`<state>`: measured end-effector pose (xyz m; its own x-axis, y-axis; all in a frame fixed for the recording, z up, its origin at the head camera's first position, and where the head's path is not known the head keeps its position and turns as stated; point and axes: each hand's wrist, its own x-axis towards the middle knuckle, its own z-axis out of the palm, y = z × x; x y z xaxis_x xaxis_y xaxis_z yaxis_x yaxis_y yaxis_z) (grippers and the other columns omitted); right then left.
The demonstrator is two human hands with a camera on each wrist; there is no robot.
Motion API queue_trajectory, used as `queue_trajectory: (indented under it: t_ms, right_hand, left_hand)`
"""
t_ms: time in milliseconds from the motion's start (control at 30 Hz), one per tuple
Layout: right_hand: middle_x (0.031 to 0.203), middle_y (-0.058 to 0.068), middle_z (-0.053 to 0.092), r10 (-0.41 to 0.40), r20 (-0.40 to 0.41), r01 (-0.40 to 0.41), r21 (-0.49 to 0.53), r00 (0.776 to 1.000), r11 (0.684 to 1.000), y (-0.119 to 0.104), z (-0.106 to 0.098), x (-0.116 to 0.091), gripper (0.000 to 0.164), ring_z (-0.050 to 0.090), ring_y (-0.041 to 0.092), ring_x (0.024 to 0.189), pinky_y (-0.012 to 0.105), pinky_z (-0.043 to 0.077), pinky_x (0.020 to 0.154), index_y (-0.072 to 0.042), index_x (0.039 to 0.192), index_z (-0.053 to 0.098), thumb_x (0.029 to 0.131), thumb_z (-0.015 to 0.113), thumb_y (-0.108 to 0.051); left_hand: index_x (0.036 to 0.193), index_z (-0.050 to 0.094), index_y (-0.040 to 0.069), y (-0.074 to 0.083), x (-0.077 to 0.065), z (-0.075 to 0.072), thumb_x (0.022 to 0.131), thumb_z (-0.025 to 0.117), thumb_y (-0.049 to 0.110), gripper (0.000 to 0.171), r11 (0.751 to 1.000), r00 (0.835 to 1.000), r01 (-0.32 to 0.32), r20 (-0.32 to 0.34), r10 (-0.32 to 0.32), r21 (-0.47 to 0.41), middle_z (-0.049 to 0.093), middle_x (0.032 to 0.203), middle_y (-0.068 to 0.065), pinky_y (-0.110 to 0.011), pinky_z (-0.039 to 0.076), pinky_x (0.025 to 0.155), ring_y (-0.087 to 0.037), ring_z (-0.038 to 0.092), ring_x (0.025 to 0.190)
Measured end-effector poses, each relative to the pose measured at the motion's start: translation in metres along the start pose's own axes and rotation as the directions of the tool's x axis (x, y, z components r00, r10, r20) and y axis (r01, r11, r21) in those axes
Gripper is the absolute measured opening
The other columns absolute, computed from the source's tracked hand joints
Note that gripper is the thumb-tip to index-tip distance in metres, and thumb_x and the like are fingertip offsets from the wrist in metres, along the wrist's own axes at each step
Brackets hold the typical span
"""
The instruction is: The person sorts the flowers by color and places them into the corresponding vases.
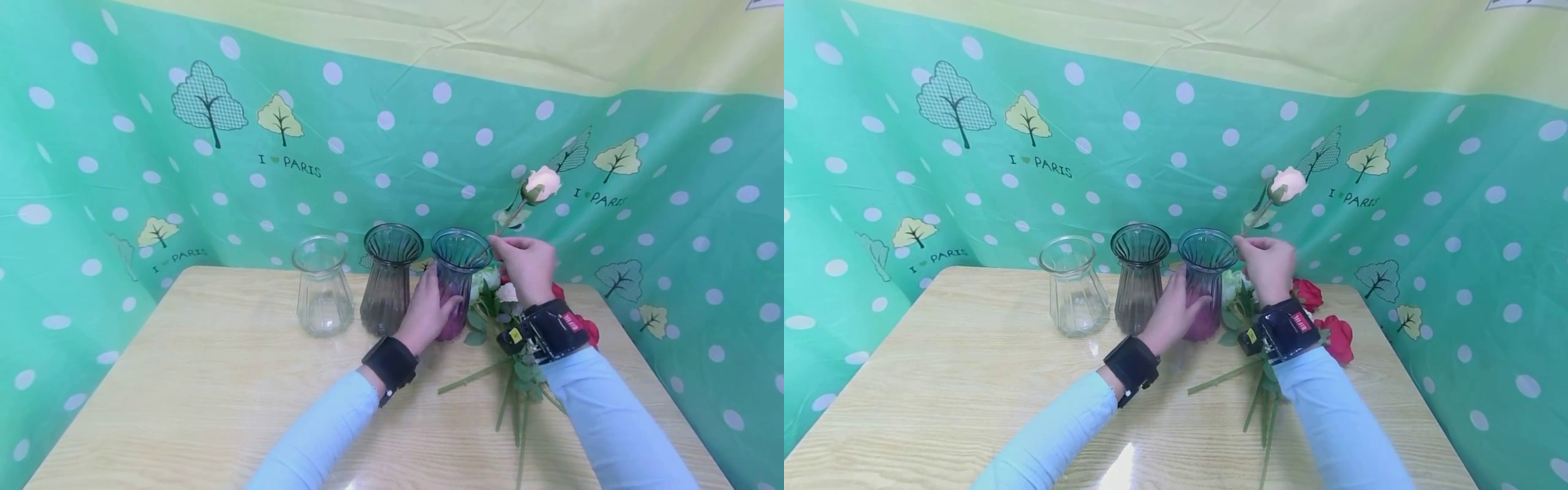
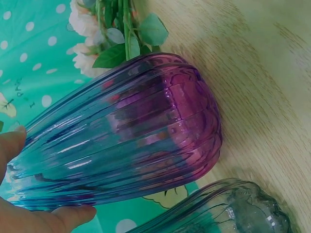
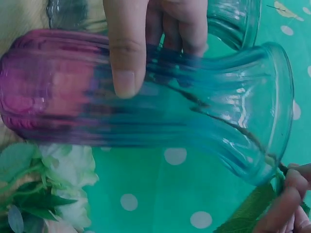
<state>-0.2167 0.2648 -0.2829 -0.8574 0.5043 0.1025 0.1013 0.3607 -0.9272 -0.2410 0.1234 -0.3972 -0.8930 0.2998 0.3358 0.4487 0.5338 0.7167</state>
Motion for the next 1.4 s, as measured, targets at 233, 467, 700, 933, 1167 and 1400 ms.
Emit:
queue_trajectory:
  t_ms: [233, 467, 700, 933, 1167, 1400]
  right_hand:
    - [0.082, -0.012, 0.06, 0.059, 0.017, -0.058, -0.025, 0.998, 0.998, -0.002, 0.001, -0.001, 0.044, 0.053, 0.006, 0.083, 0.021, 0.043, 0.072, -0.006, 0.107, 0.07, 0.081, 0.07, -0.042]
    - [0.074, -0.01, 0.055, 0.042, 0.159, -0.017, -0.157, 0.986, 0.987, -0.008, -0.013, 0.002, 0.043, 0.047, 0.006, 0.062, 0.02, 0.041, 0.054, -0.005, 0.109, 0.067, 0.088, 0.061, -0.042]
    - [0.099, 0.009, 0.065, -0.029, 0.187, 0.088, -0.319, 0.982, 0.944, -0.02, -0.009, 0.005, 0.038, 0.051, 0.012, 0.07, 0.023, 0.044, 0.056, -0.006, 0.108, 0.069, 0.09, 0.059, -0.037]
    - [0.095, 0.014, 0.07, -0.147, 0.228, 0.236, -0.44, 0.963, 0.866, -0.022, 0.01, 0.009, 0.03, 0.05, 0.015, 0.063, 0.023, 0.038, 0.05, -0.005, 0.099, 0.072, 0.089, 0.06, -0.031]
    - [0.085, 0.011, 0.069, -0.247, 0.183, 0.3, -0.372, 0.951, 0.879, -0.023, 0.008, 0.003, 0.029, 0.051, 0.013, 0.06, 0.023, 0.04, 0.049, -0.005, 0.1, 0.072, 0.089, 0.06, -0.03]
    - [0.071, -0.01, 0.059, -0.228, -0.006, 0.223, -0.189, 0.974, 0.956, -0.015, -0.014, 0.003, 0.034, 0.048, 0.004, 0.056, 0.021, 0.039, 0.046, -0.007, 0.104, 0.071, 0.087, 0.064, -0.036]
  left_hand:
    - [0.145, 0.019, -0.005, 0.0, 0.001, 0.0, 0.091, 0.059, 0.034, 0.078, 1.0, 1.0, -0.002, -0.005, 0.001, -0.014, 0.03, 0.149, -0.024, -0.041, 0.031, 0.114, -0.033, 0.032, 0.138]
    - [0.145, 0.02, -0.005, 0.001, 0.002, -0.001, 0.091, 0.059, 0.034, 0.077, 1.0, 1.0, -0.012, -0.008, 0.012, -0.014, 0.031, 0.148, -0.024, -0.04, 0.031, 0.115, -0.033, 0.032, 0.137]
    - [0.146, 0.019, -0.005, 0.0, 0.003, -0.003, 0.092, 0.058, 0.034, 0.077, 1.0, 1.0, -0.004, -0.005, 0.004, -0.018, 0.029, 0.149, -0.023, -0.04, 0.031, 0.115, -0.033, 0.031, 0.138]
    - [0.147, 0.016, -0.003, -0.002, 0.001, -0.001, 0.092, 0.057, 0.036, 0.079, 1.0, 1.0, 0.019, 0.022, -0.018, -0.025, 0.027, 0.15, -0.023, -0.041, 0.031, 0.115, -0.032, 0.03, 0.139]
    - [0.147, 0.018, -0.003, -0.002, 0.0, 0.0, 0.092, 0.057, 0.035, 0.078, 1.0, 1.0, -0.006, 0.012, 0.006, -0.004, 0.028, 0.15, -0.023, -0.04, 0.031, 0.114, -0.032, 0.03, 0.138]
    - [0.146, 0.018, -0.004, -0.003, 0.001, 0.001, 0.091, 0.059, 0.035, 0.079, 1.0, 1.0, -0.004, 0.008, 0.005, -0.017, 0.028, 0.15, -0.022, -0.039, 0.03, 0.115, -0.032, 0.03, 0.139]
